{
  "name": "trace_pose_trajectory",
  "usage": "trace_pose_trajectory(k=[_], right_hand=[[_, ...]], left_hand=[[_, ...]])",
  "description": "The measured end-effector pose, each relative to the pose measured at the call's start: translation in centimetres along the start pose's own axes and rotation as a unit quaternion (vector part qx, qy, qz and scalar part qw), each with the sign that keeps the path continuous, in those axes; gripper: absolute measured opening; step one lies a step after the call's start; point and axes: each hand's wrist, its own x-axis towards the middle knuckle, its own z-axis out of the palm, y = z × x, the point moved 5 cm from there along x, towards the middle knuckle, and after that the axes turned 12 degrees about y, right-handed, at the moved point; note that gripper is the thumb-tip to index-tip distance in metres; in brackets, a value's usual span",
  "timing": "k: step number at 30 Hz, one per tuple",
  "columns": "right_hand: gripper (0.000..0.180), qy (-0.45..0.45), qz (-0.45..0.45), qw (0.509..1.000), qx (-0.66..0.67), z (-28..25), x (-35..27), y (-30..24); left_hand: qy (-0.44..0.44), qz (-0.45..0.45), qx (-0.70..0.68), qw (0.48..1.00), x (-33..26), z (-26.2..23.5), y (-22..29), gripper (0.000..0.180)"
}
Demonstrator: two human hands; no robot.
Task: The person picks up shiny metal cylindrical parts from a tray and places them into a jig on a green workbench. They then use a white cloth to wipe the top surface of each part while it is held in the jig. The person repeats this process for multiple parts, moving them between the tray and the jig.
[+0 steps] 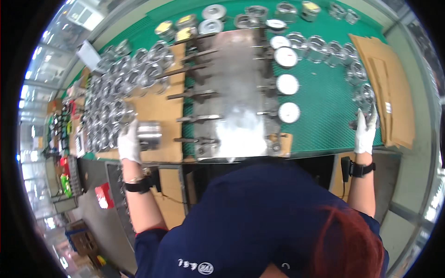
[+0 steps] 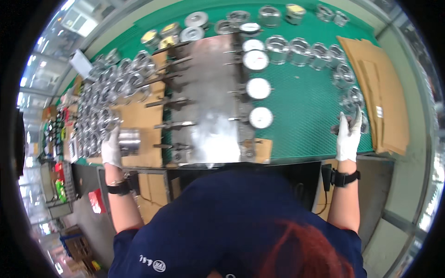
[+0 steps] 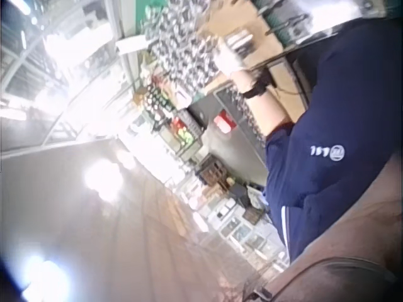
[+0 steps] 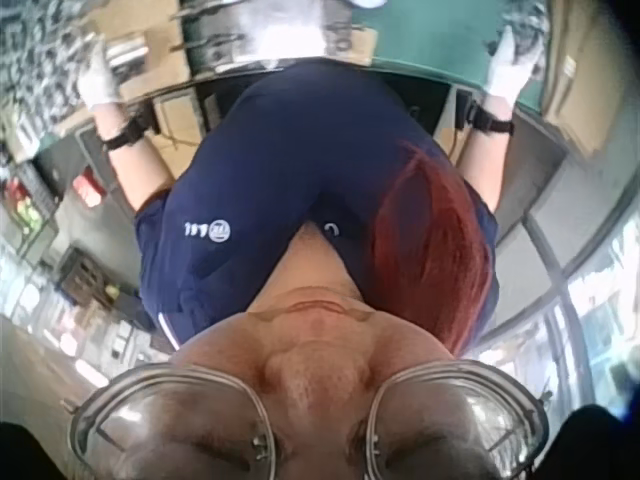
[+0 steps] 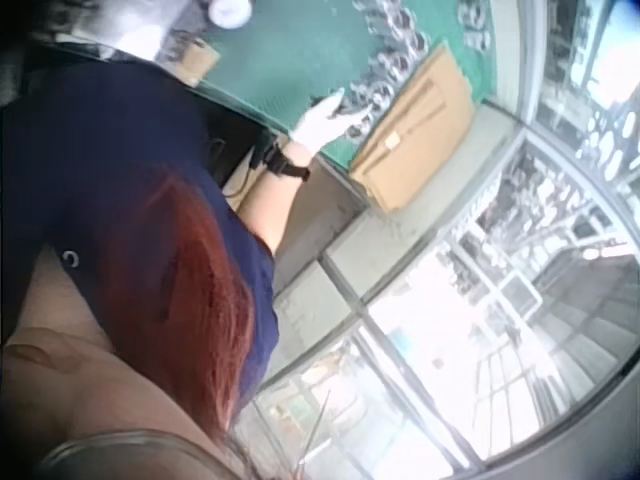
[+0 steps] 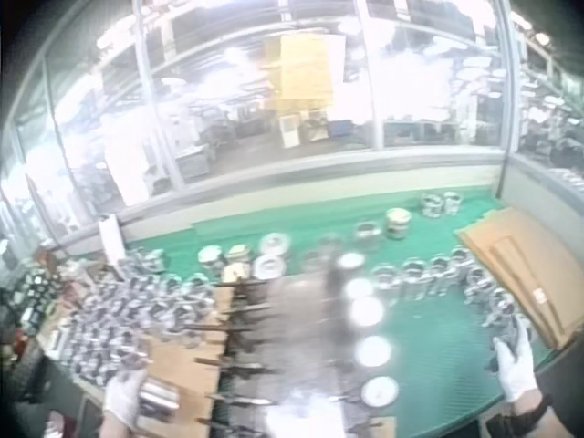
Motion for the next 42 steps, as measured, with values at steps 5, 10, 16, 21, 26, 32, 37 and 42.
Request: trace_pose_trajectory(k=[5, 10, 16, 21, 26, 32, 37, 42], right_hand=[[0.041, -0.365, -0.255, 0.893, 0.056, 11.8, -11.8, -15.1], [0.103, -0.398, -0.263, 0.867, 0.144, 17.2, -19.8, -16.3], [0.099, -0.389, -0.359, 0.829, -0.180, 18.2, -18.6, -16.1], [0.096, -0.345, -0.399, 0.835, -0.160, 18.4, -19.4, -16.4], [0.092, -0.417, -0.184, 0.888, -0.067, 16.2, -19.2, -13.0], [0.091, -0.513, 0.187, 0.838, -0.004, 16.6, -20.7, -9.0], [0.094, -0.495, 0.239, 0.835, -0.007, 16.8, -20.3, -9.6], [0.094, -0.485, 0.205, 0.850, 0.016, 17.1, -20.1, -8.9]], left_hand=[[-0.233, -0.090, -0.181, 0.951, -9.0, 1.8, 7.9, 0.043], [-0.477, -0.217, -0.263, 0.810, -14.8, 7.7, 7.5, 0.033], [-0.362, 0.287, 0.055, 0.885, -14.2, 9.1, 9.5, 0.050], [-0.323, 0.482, 0.012, 0.814, -16.6, 11.6, 10.9, 0.093], [-0.239, 0.521, 0.012, 0.819, -16.9, 12.9, 10.2, 0.105], [-0.237, 0.485, -0.070, 0.839, -16.3, 14.9, 10.4, 0.102], [-0.274, 0.432, -0.089, 0.855, -15.7, 15.7, 10.5, 0.100], [-0.261, 0.443, -0.089, 0.853, -15.7, 15.8, 10.9, 0.095]])
